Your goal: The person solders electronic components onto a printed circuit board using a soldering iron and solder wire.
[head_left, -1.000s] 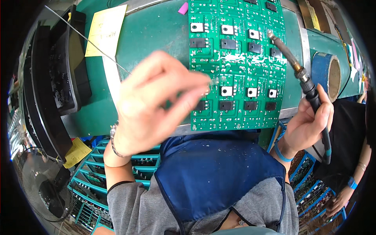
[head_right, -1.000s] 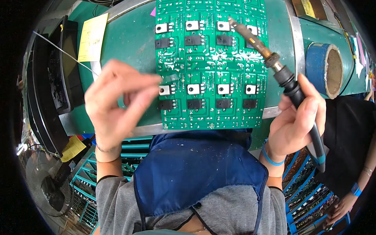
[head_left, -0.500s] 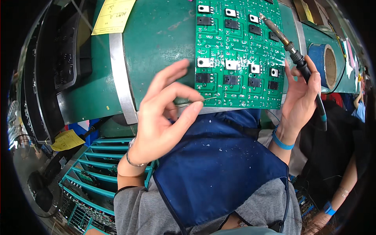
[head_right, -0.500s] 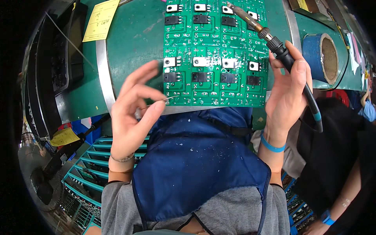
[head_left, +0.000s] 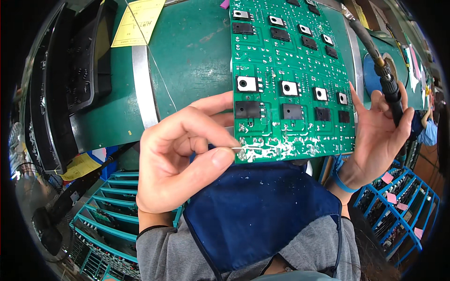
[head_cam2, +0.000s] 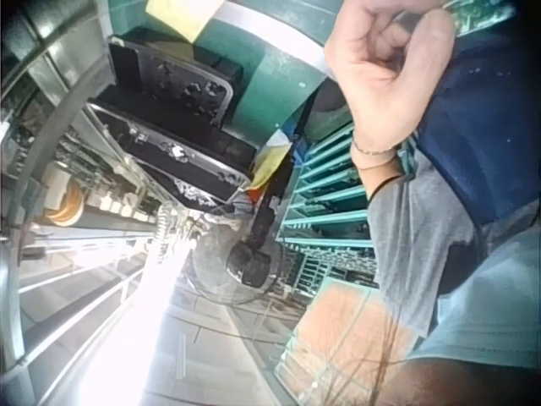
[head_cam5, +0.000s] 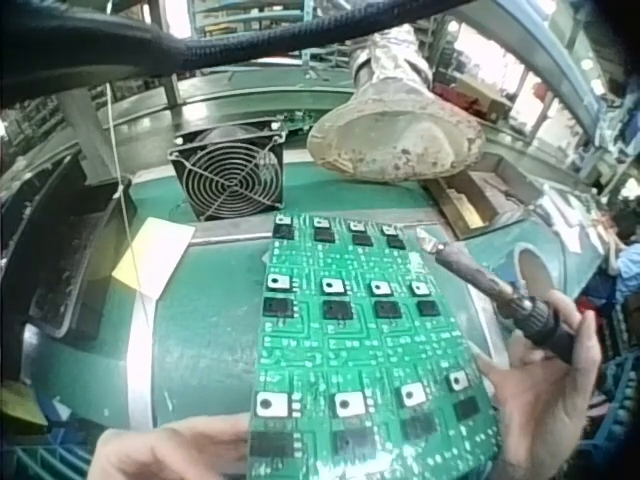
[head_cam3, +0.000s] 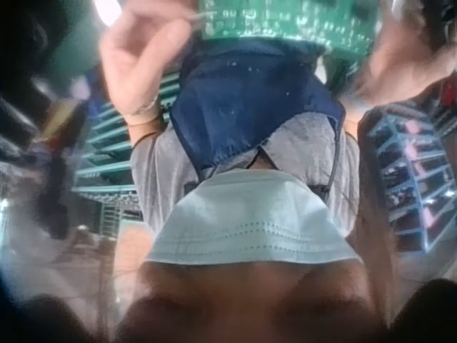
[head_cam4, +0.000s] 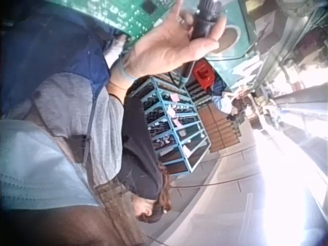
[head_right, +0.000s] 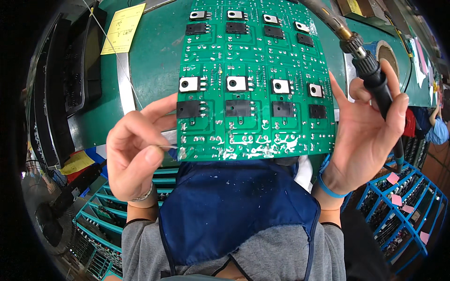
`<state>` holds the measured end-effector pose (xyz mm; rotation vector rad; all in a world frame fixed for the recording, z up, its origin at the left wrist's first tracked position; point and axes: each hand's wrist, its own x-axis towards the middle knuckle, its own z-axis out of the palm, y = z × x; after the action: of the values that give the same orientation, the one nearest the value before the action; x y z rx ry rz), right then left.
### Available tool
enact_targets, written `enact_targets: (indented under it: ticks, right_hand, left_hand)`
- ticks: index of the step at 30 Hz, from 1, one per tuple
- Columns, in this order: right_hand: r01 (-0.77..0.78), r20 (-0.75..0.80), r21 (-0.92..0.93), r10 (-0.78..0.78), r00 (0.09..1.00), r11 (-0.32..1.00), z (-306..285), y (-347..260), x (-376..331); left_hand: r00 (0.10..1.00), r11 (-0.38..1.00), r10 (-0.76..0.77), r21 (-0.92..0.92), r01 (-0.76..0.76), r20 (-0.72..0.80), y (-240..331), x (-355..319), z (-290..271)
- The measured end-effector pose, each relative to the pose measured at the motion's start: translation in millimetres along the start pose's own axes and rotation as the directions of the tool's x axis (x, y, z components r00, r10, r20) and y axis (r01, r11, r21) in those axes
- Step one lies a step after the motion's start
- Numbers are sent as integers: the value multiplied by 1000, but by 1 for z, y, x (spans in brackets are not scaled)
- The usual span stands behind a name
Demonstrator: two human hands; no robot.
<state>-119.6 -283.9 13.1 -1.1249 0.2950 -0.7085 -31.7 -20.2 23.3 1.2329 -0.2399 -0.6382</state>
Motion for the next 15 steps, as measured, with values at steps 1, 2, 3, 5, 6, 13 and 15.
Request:
enact_targets:
  ticks: [1,2,3,5,6,13,15]
  right_hand:
    - [-17,23,59,16,1000,998,0,-2,0]
    - [-35,45,119,29,999,992,1,-6,0]
    - [-32,-53,171,42,998,985,10,-10,-1]
    - [-53,16,202,51,999,978,6,-15,3]
    - [-80,90,231,61,994,970,7,-17,4]
    - [-114,43,283,106,993,952,14,-31,-1]
    - [-115,51,295,105,993,948,12,-33,0]
  left_hand:
    - [1000,1000,-5,-24,5,-4,3,0,0]
    - [1000,999,-11,-45,11,-8,6,-1,0]
    - [1000,1000,6,-31,-7,-14,6,0,2]
    - [1000,1000,6,-23,-6,-3,8,-1,2]
    - [1000,1000,6,-17,-6,2,9,-2,2]
    - [998,995,21,-98,-16,57,9,-5,0]
    - [995,992,61,-114,-51,83,8,-4,-1]
